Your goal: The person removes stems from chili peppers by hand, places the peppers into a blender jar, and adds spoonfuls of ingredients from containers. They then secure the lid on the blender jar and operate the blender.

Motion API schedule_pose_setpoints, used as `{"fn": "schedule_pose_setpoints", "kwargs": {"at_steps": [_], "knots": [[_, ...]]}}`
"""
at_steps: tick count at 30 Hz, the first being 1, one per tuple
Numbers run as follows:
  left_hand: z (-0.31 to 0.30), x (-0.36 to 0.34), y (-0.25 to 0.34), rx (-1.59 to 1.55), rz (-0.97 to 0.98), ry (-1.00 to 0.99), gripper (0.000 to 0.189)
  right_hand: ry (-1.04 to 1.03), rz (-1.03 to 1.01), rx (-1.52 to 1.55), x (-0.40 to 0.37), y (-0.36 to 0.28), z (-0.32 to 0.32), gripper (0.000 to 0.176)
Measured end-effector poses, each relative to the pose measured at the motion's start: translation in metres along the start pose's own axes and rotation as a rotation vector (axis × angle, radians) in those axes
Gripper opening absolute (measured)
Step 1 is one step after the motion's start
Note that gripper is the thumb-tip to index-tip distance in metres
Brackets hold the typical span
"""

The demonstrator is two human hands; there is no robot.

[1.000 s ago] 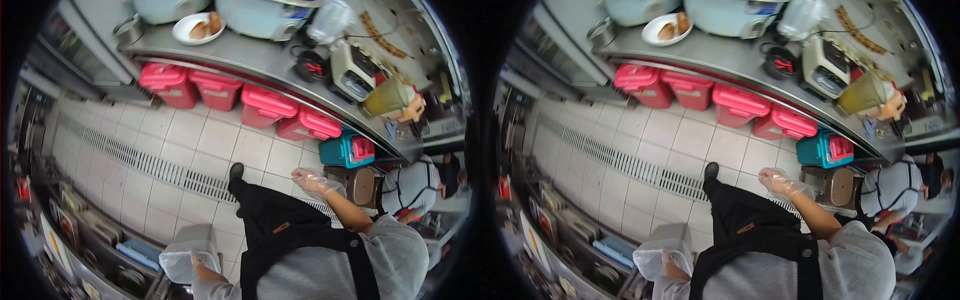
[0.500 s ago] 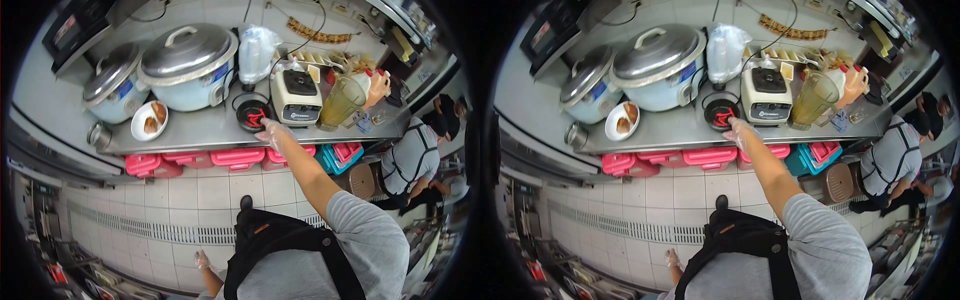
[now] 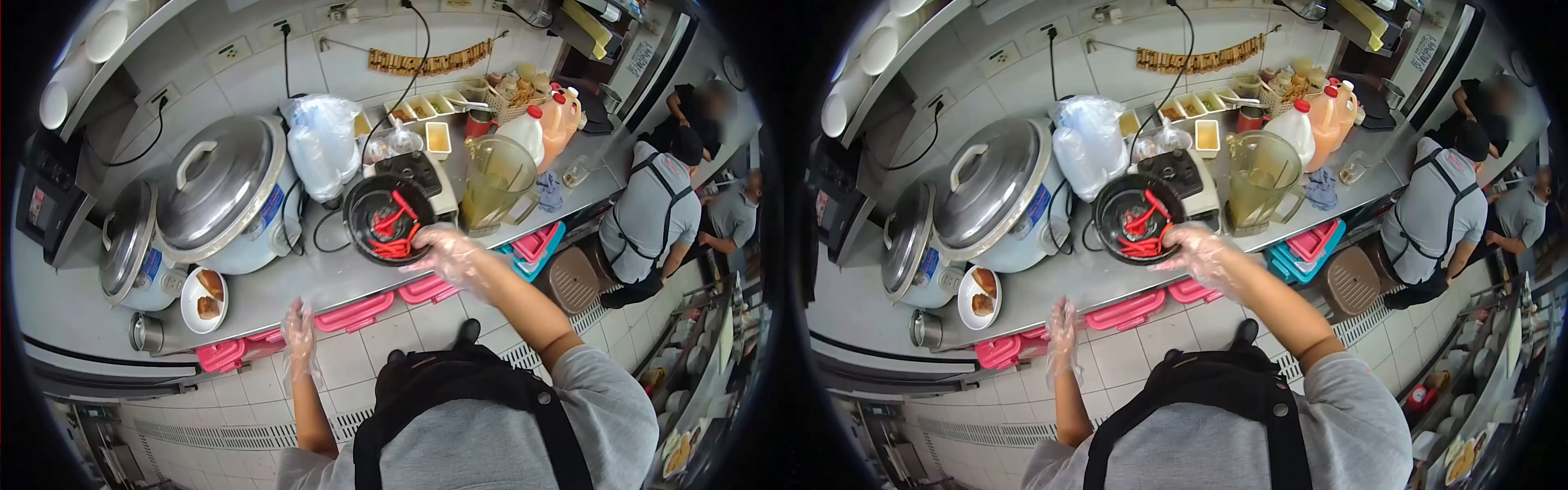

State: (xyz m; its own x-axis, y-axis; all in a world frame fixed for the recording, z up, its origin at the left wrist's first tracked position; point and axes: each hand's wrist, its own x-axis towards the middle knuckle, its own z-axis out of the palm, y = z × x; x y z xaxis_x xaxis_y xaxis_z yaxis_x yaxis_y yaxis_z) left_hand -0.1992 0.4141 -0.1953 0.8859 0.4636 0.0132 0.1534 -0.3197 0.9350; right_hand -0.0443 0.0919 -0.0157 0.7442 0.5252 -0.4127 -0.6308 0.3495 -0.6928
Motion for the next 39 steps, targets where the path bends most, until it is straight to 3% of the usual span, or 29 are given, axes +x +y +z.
{"fn": "schedule_pose_setpoints", "kwargs": {"at_steps": [3,4,5,9,11,13,15,16,19,20,22,23,26,28,30,33,35,37,39], "knots": [[0.06,0.025,0.065,-0.028,0.06,-0.017,0.04,-0.005,-0.126,-0.022,-0.037,-0.07,-0.017,0.035],[0.081,0.025,0.081,-0.043,0.123,-0.013,0.038,0.04,-0.153,-0.022,-0.04,-0.087,-0.029,0.028],[0.101,0.02,0.097,-0.053,0.124,-0.008,0.038,0.039,-0.19,-0.018,-0.044,-0.102,-0.043,0.038],[0.175,-0.004,0.153,-0.317,0.032,-0.03,0.04,0.093,-0.243,-0.158,-0.045,-0.158,-0.104,0.052],[0.208,-0.01,0.173,-0.439,0.003,-0.006,0.039,0.216,-0.424,-0.219,-0.043,-0.173,-0.128,0.06],[0.232,-0.008,0.192,-0.396,0.179,-0.067,0.04,0.234,-0.446,-0.239,-0.038,-0.184,-0.151,0.062],[0.248,-0.005,0.234,-0.349,0.173,-0.073,0.042,0.31,-0.989,-0.972,-0.015,-0.19,-0.185,0.063],[0.257,0.001,0.252,-0.28,0.254,-0.088,0.042,0.434,-1.128,-1.208,-0.03,-0.193,-0.169,0.066],[0.275,0.025,0.296,0.072,0.549,-0.1,0.051,0.403,-1.156,-1.326,-0.026,-0.187,-0.18,0.066],[0.285,0.034,0.301,0.077,0.549,-0.103,0.051,0.422,-1.111,-1.388,-0.03,-0.182,-0.177,0.069],[0.305,0.049,0.306,0.272,0.69,-0.035,0.07,0.428,-1.099,-1.422,-0.026,-0.175,-0.179,0.073],[0.31,0.054,0.311,0.274,0.692,-0.037,0.07,0.43,-1.089,-1.462,-0.023,-0.172,-0.181,0.078],[0.316,0.064,0.322,0.343,0.813,-0.141,0.102,0.464,-1.131,-1.488,-0.016,-0.169,-0.186,0.081],[0.315,0.068,0.318,0.295,0.845,-0.143,0.104,0.494,-1.173,-1.493,-0.016,-0.168,-0.188,0.082],[0.311,0.072,0.312,0.202,0.926,-0.114,0.111,0.474,-1.368,-1.447,-0.016,-0.167,-0.19,0.083],[0.306,0.078,0.307,0.298,0.963,-0.282,0.111,0.445,-1.368,-1.563,-0.016,-0.161,-0.194,0.082],[0.308,0.086,0.291,0.319,0.895,-0.322,0.108,0.471,-1.242,-1.634,-0.019,-0.166,-0.196,0.08],[0.299,0.092,0.295,0.228,0.922,-0.251,0.106,0.56,-1.38,-1.456,-0.016,-0.174,-0.195,0.078],[0.297,0.096,0.299,0.138,0.911,-0.215,0.099,0.584,-1.228,-1.059,-0.017,-0.179,-0.193,0.065]]}}
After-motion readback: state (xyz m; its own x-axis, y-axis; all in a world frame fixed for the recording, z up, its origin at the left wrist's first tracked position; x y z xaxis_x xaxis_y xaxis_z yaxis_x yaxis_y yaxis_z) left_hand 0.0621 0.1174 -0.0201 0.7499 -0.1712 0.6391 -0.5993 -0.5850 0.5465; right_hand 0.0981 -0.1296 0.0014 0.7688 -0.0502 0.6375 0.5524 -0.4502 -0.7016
